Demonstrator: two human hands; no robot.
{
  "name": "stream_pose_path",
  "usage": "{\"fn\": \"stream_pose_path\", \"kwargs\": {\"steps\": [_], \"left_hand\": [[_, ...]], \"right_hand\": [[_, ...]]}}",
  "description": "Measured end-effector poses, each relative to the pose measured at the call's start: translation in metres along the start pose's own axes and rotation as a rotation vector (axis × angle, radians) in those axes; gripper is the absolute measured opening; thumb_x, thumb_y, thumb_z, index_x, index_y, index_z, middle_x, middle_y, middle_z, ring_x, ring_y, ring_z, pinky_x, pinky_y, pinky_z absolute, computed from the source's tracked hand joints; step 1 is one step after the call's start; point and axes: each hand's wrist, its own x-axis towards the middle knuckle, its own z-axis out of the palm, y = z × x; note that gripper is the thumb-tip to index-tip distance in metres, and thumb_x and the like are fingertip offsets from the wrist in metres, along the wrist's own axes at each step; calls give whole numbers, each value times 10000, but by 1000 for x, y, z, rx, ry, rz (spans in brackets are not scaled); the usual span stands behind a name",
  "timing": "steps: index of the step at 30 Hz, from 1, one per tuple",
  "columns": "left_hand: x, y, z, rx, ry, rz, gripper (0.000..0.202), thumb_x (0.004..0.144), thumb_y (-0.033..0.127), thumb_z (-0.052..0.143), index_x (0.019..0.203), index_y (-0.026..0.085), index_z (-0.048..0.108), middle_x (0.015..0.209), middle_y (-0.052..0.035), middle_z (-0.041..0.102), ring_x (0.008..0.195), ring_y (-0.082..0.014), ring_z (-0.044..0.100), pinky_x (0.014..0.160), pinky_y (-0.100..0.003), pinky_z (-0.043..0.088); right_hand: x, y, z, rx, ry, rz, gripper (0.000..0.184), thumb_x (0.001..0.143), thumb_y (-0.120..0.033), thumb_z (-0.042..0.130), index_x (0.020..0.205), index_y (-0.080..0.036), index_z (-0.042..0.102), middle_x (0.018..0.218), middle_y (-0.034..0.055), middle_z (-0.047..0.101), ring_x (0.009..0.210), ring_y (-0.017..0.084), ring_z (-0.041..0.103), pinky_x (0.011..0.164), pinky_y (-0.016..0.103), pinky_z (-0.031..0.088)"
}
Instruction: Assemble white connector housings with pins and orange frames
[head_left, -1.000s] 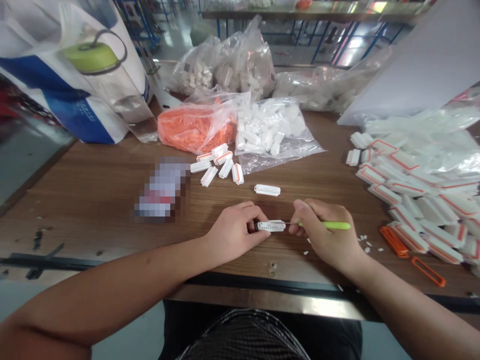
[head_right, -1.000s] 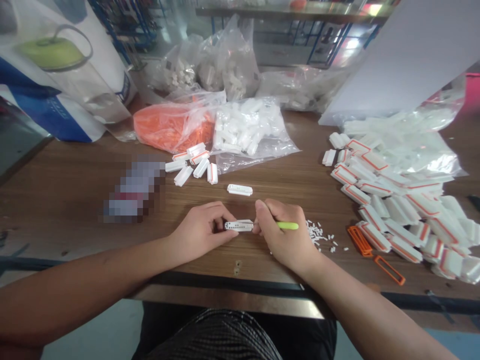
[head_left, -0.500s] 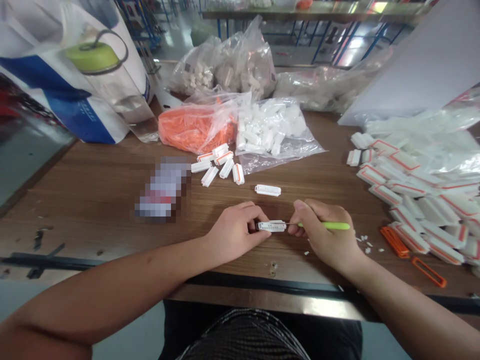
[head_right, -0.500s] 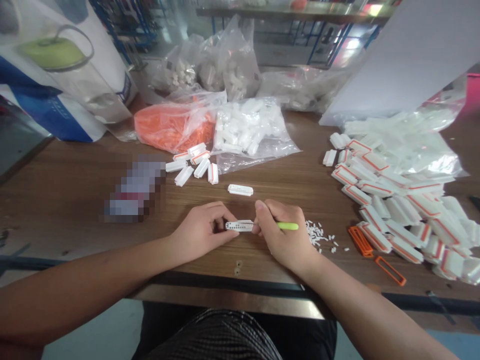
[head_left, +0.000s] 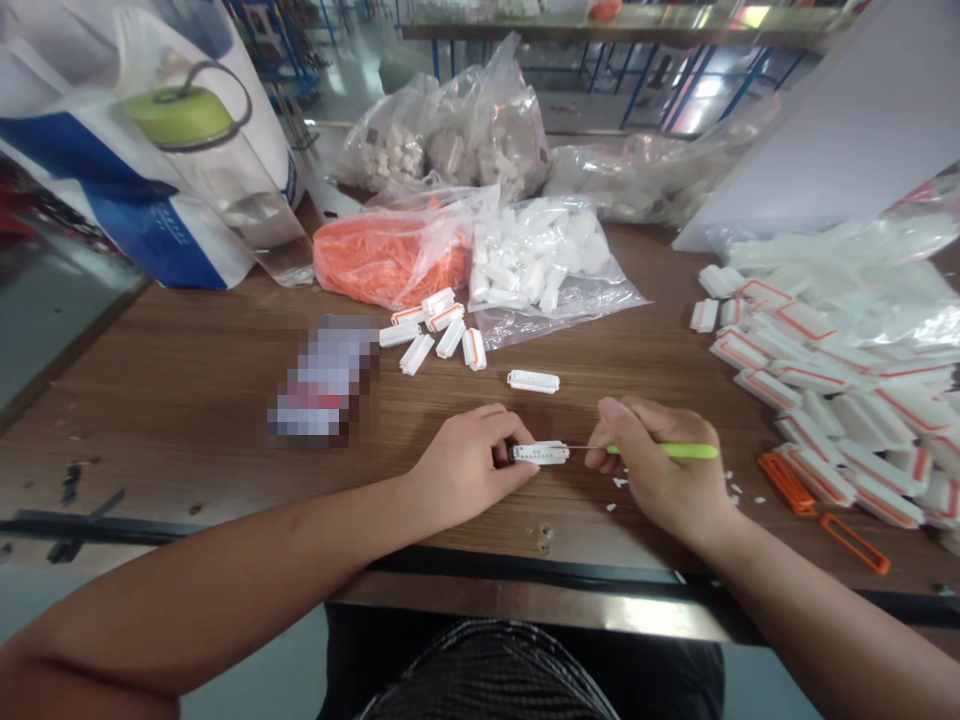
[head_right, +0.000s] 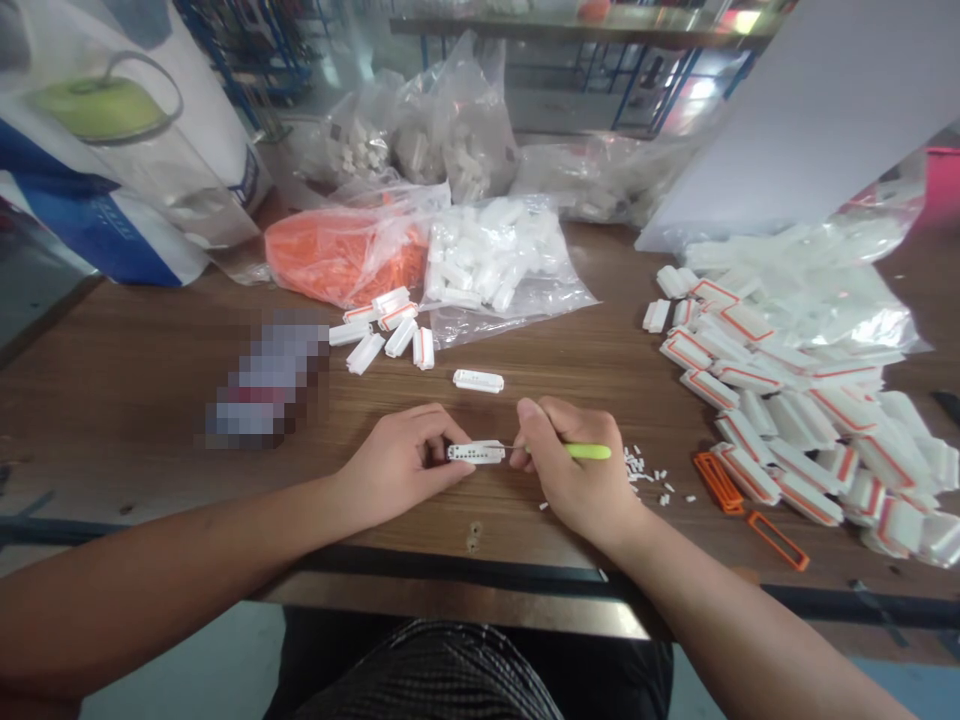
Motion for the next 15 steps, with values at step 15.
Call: {"fn": "stream_pose_path", "kwargs": {"steps": [15], "left_hand": [[0,0,0,-7,6,10,71,762,165,722,800,176,662,699,40,542,605,-89,520,602,-224,424]], "right_hand": [[2,6,1,-90,-81,-4,440,937,-338,499,527,-200,581,499,-2,641,435,96,581,461,214,469]]}}
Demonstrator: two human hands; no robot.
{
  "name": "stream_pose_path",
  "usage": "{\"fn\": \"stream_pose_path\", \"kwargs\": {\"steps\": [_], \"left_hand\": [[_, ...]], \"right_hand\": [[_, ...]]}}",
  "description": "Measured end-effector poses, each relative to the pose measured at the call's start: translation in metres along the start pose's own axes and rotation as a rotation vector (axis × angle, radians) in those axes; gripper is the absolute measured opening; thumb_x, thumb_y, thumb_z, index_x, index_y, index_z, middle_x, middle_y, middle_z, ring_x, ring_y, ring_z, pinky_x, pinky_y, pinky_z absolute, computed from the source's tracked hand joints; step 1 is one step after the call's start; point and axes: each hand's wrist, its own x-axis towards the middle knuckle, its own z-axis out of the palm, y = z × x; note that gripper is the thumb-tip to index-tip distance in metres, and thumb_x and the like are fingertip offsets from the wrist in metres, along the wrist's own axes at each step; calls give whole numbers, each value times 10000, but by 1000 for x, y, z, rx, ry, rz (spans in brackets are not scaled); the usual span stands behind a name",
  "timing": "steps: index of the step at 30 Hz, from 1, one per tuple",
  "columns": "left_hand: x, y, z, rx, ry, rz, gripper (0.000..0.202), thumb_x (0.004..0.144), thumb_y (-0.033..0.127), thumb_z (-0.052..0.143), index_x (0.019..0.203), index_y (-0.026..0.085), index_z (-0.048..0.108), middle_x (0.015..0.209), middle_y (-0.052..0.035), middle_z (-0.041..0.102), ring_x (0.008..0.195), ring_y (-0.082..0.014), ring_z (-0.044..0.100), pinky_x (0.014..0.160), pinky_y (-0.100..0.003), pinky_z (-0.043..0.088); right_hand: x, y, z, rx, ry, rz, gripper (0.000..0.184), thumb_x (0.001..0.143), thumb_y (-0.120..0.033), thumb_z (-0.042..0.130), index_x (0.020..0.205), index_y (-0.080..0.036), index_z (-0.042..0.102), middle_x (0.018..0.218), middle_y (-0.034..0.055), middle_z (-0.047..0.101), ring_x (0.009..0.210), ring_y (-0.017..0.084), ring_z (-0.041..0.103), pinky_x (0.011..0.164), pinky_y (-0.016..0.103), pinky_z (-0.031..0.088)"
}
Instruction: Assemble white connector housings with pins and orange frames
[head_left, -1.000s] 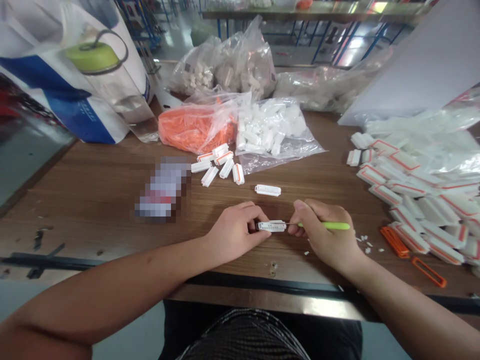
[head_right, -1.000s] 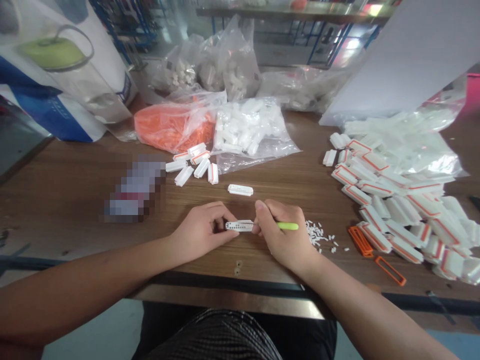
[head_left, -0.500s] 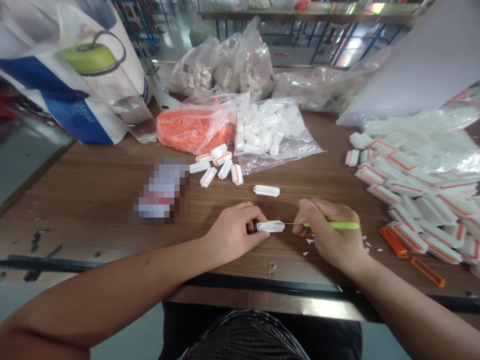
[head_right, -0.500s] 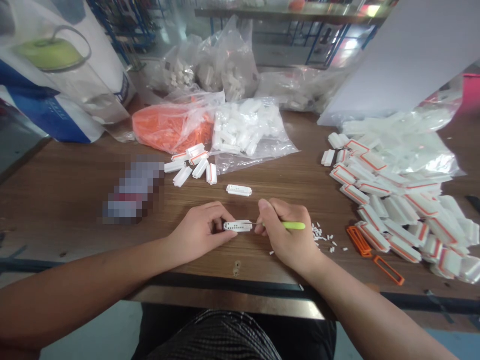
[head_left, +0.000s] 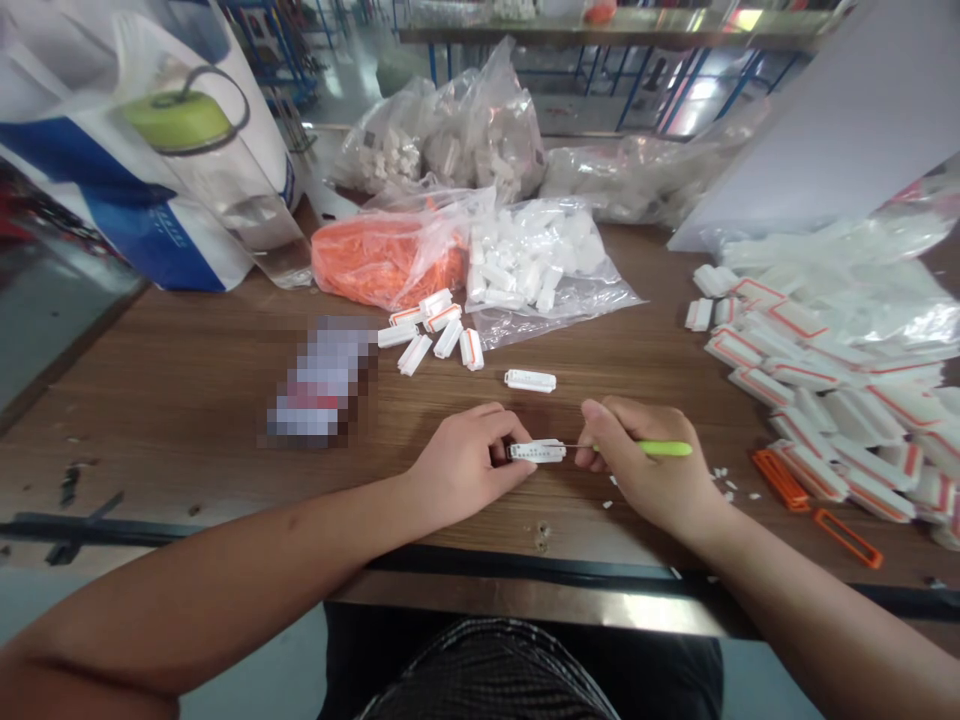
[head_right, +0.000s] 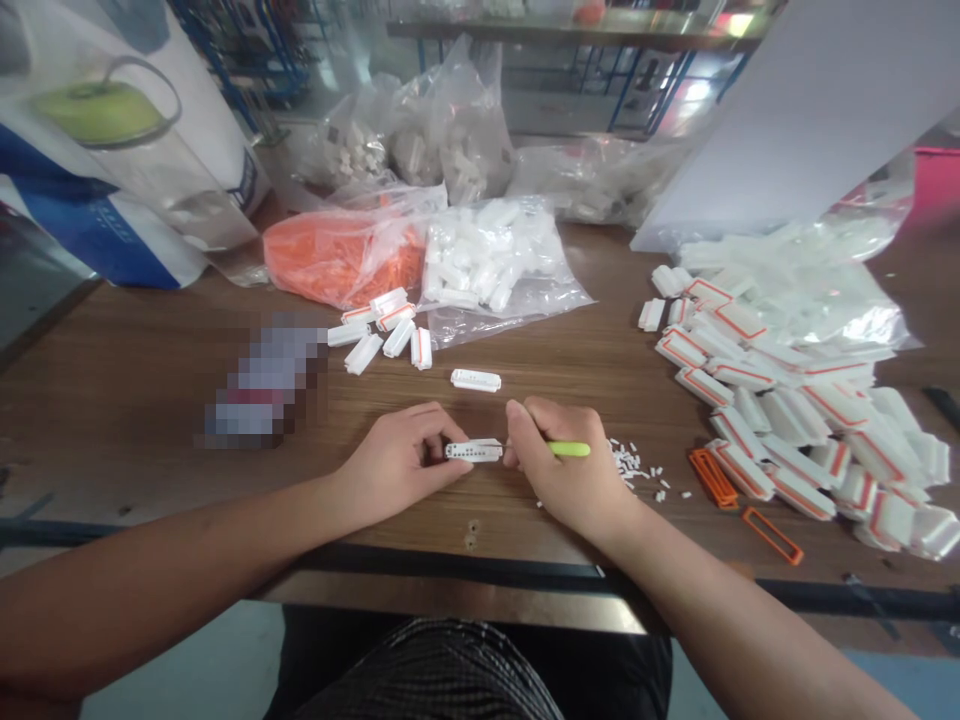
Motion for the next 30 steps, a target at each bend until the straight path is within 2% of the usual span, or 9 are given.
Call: {"fn": "stream_pose_path", "kwargs": {"steps": [7,13,19,24,30], "left_hand": [[1,1,-1,6,-4,-8,62,768,170,712,794,176,656,711,36,546,605,-88,524,608,-226,435],[0,1,-1,18,-7,-5,72,766,168,719,796,173,654,713,37,551,610,-90,529,618,-231,436],[0,2,-1,33,-11,-21,65,770,169,712,801,175,656,715,34,548,617,-95,531,623,-234,434],[0,1,-1,29,-17,-20,59,774,172,707,802,174,655,723,30,554,611,-92,526,618,-231,432],[0,1,-1,8,-10,-12,52,783,191,700,805,179,655,722,31,552,597,-90,525,605,-229,438]], "right_hand": [[-3,1,3,85,50,34,442,941,-350,505,538,-195,598,505,-1,639,424,88,564,429,202,455],[-4,-1,0,76,75,8,452,948,-342,489,527,-216,600,497,4,630,427,99,561,446,226,471],[0,0,2,82,38,28,444,939,-336,499,525,-204,587,492,-4,630,417,91,561,436,211,454],[0,-2,1,0,5,-6,448,942,-327,496,525,-193,588,498,-4,636,432,91,578,476,216,457],[-3,1,2,53,74,-2,454,952,-351,491,538,-199,597,507,-1,639,426,93,570,446,213,459]]}}
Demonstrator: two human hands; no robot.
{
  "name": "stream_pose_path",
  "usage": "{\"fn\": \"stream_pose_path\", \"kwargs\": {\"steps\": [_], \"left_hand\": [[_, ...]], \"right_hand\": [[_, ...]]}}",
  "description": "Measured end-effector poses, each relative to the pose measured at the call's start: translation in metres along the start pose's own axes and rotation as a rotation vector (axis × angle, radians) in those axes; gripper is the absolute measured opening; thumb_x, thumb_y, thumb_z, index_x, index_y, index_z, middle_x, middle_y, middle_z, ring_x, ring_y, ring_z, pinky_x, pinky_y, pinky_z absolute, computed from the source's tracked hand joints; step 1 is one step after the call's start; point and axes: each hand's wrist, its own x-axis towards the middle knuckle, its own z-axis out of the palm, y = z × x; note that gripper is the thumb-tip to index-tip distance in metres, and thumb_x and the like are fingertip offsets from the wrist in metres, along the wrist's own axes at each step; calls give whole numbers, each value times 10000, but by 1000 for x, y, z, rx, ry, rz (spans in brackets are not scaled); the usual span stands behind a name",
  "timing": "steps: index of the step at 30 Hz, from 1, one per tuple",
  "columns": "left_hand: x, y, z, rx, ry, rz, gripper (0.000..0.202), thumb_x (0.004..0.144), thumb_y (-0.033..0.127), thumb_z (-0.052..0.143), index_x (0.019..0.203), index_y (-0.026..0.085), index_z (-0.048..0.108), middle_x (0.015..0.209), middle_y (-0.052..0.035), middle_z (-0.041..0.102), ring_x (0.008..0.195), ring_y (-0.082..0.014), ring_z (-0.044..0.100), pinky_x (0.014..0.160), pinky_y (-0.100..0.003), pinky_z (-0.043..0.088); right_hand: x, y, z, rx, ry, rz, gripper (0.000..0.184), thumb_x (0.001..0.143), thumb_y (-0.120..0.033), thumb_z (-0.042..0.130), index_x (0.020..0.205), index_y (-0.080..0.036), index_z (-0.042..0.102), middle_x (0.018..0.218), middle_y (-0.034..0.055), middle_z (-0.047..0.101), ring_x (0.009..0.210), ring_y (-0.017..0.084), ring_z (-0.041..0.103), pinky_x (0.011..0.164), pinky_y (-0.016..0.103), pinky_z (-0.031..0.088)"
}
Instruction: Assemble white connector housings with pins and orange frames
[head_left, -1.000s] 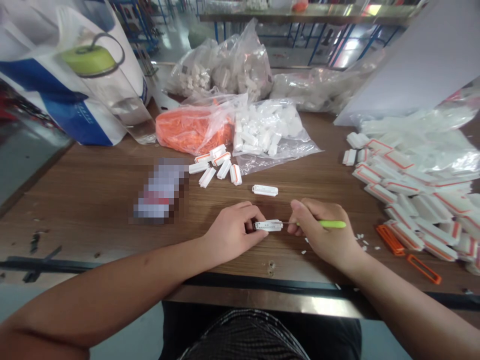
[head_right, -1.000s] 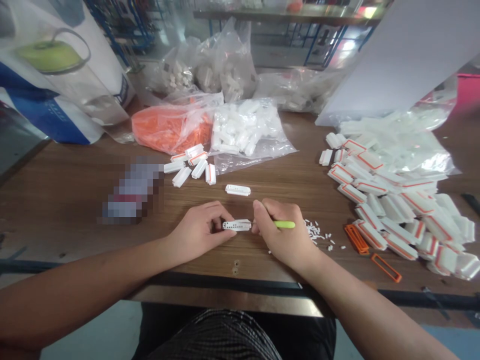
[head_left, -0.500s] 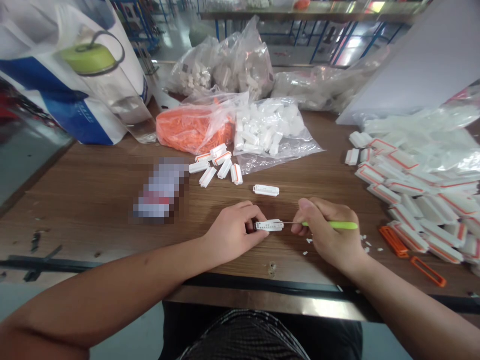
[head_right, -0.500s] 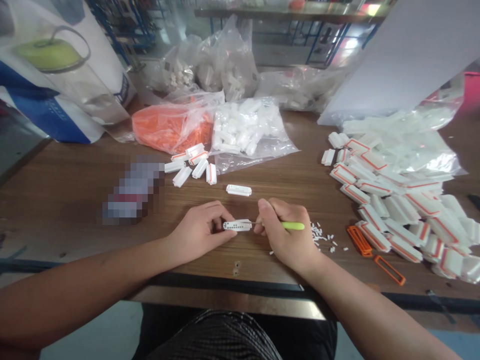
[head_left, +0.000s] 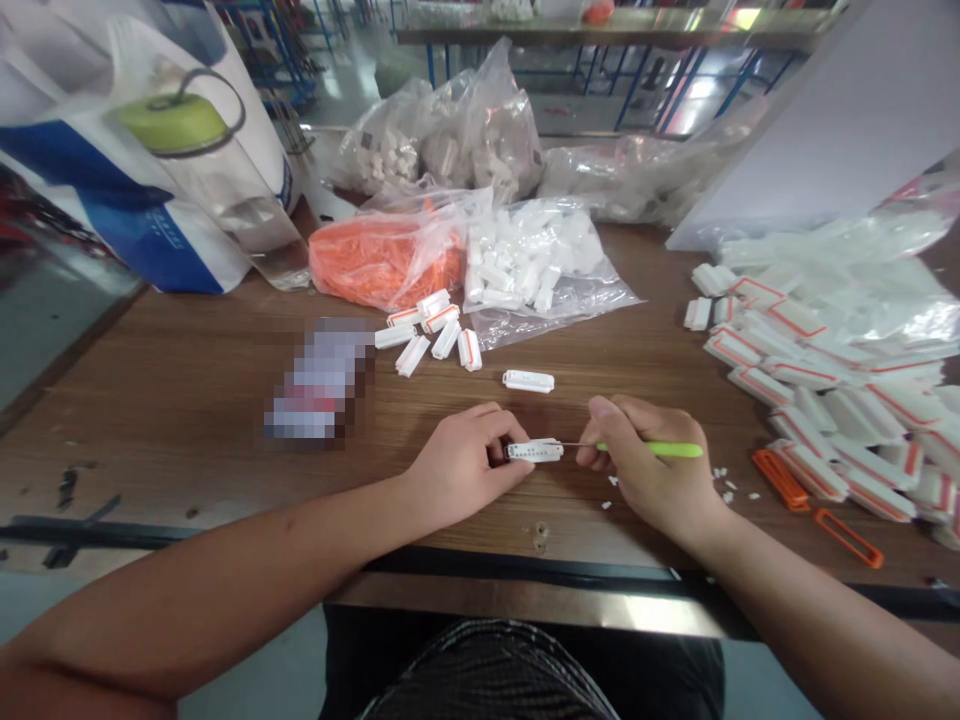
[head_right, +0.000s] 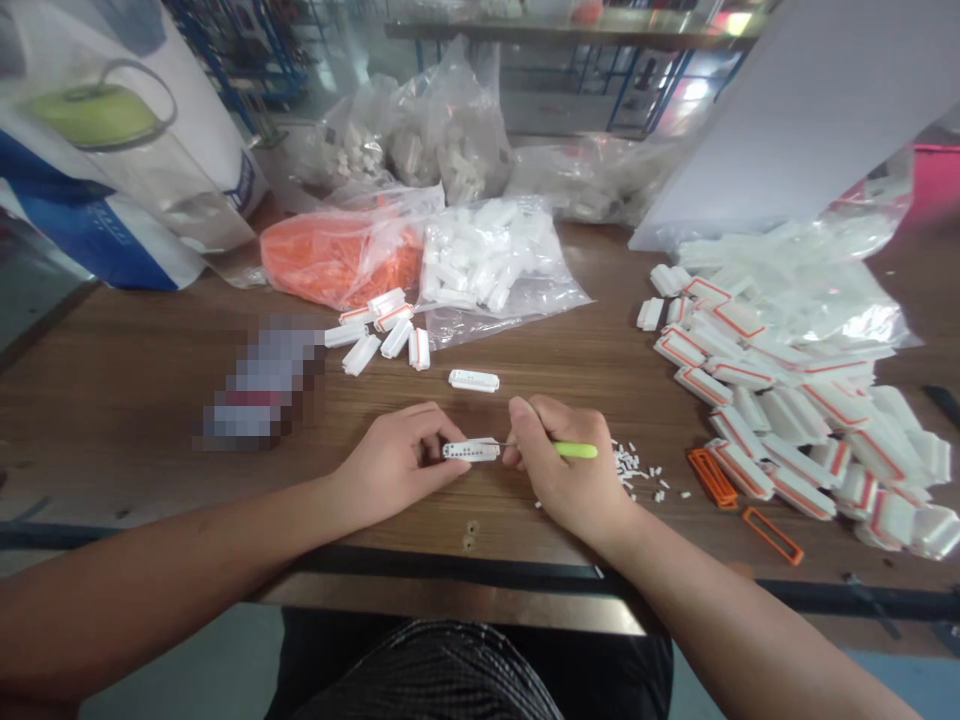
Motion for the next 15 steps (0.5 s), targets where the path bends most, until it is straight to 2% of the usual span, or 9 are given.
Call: {"fn": "stream_pose_path", "kwargs": {"steps": [15], "left_hand": [[0,1,0,2,4,1,59,772,174,705,799,176,652,710,33,543,606,-91,521,611,-227,447]], "right_hand": [[-1,-2,1,54,-43,19,457,945,-357,497,529,-200,608,505,-1,642,423,89,568,441,202,459]]}}
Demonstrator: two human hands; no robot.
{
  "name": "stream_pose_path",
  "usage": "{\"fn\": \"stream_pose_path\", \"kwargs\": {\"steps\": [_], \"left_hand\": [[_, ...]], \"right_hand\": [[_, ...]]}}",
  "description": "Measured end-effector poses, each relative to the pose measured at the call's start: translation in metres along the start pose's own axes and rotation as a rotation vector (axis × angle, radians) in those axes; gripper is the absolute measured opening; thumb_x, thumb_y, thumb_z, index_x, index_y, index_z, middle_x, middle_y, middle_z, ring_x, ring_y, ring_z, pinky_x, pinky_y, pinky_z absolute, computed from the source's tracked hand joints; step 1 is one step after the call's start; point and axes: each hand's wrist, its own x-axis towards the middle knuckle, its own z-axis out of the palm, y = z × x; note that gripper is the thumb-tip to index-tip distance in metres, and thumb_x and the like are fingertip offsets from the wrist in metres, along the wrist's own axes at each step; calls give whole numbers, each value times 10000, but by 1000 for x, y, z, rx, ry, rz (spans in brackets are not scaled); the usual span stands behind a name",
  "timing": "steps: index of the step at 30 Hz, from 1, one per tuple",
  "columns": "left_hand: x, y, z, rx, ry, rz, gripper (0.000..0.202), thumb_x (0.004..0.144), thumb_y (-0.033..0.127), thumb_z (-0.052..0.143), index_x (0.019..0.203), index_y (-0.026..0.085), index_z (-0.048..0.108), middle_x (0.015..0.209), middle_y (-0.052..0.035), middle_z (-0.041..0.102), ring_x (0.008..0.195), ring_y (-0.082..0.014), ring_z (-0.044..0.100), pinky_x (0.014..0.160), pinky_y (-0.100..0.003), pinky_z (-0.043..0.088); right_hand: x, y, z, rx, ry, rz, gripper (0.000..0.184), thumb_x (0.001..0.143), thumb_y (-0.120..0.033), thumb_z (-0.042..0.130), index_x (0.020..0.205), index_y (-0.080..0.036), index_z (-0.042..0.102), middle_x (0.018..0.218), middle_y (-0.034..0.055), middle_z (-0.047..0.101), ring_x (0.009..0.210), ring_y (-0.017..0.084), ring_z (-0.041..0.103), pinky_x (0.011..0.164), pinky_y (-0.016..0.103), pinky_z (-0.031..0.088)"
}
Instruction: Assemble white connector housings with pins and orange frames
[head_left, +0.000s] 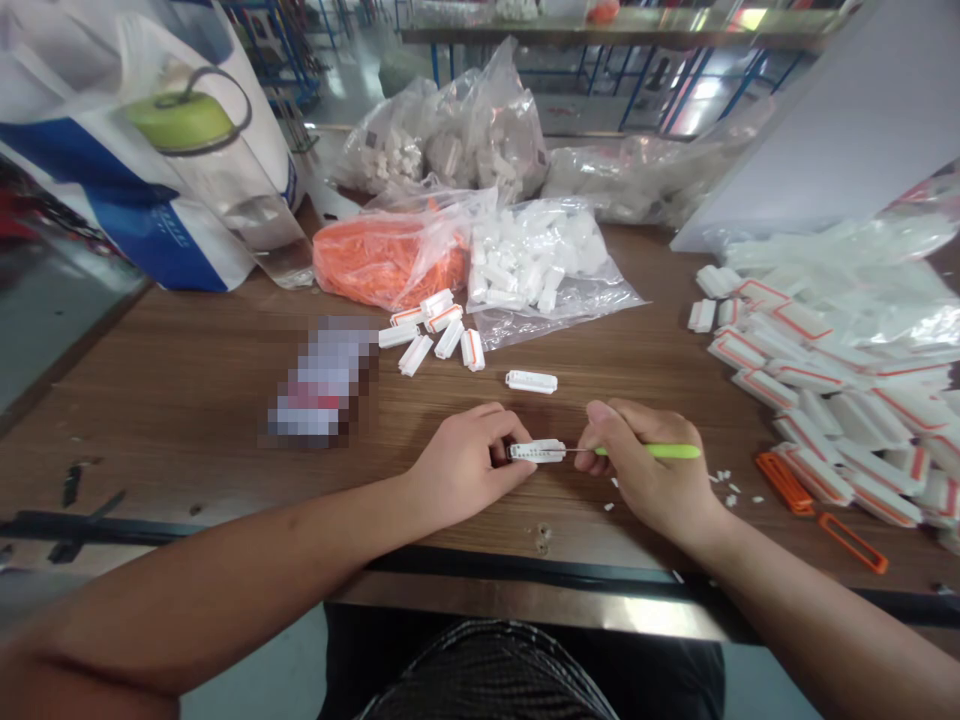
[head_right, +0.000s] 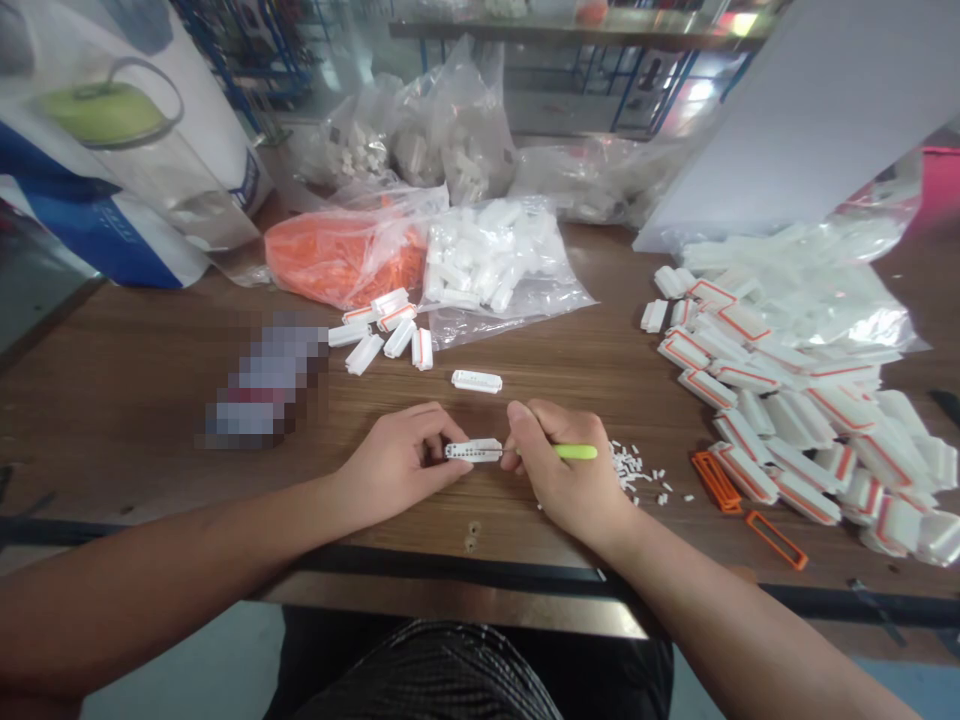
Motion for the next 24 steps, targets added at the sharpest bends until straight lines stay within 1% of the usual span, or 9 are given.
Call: {"fn": "stream_pose_path", "kwargs": {"steps": [4,11,17,20,24], "left_hand": [[0,-1,0,8,-2,9,50,787,191,694,806,181,649,721,28,550,615,-96,524,615,-231,449],[-1,-3,1,14,5,12,57,780,186,701,806,183,651,720,29,554,616,-99,529,617,-239,439],[-1,-2,1,5,1,7,76,767,160,714,811,175,654,722,35,546,625,-93,530,623,-234,433],[-1,-1,1,-5,-4,-4,74,768,156,713,809,179,655,719,40,541,615,-88,524,616,-231,432],[-1,-2,2,-20,16,-19,88,759,159,721,799,177,645,713,45,541,595,-84,515,597,-227,422]], "right_hand": [[1,1,1,-10,-11,14,456,939,-364,496,527,-200,604,498,2,639,419,95,569,443,212,467],[1,1,2,33,23,34,459,935,-389,507,530,-201,615,490,7,637,409,96,556,411,207,448],[3,2,0,-35,-22,24,462,943,-361,491,524,-200,598,492,0,635,420,101,567,446,222,453],[2,-2,-2,-140,-63,-28,453,952,-339,477,534,-202,586,493,-7,627,434,103,572,480,237,448],[-1,-9,-3,-257,-106,-194,429,953,-279,470,541,-202,565,487,-18,584,433,88,544,482,241,404]]}}
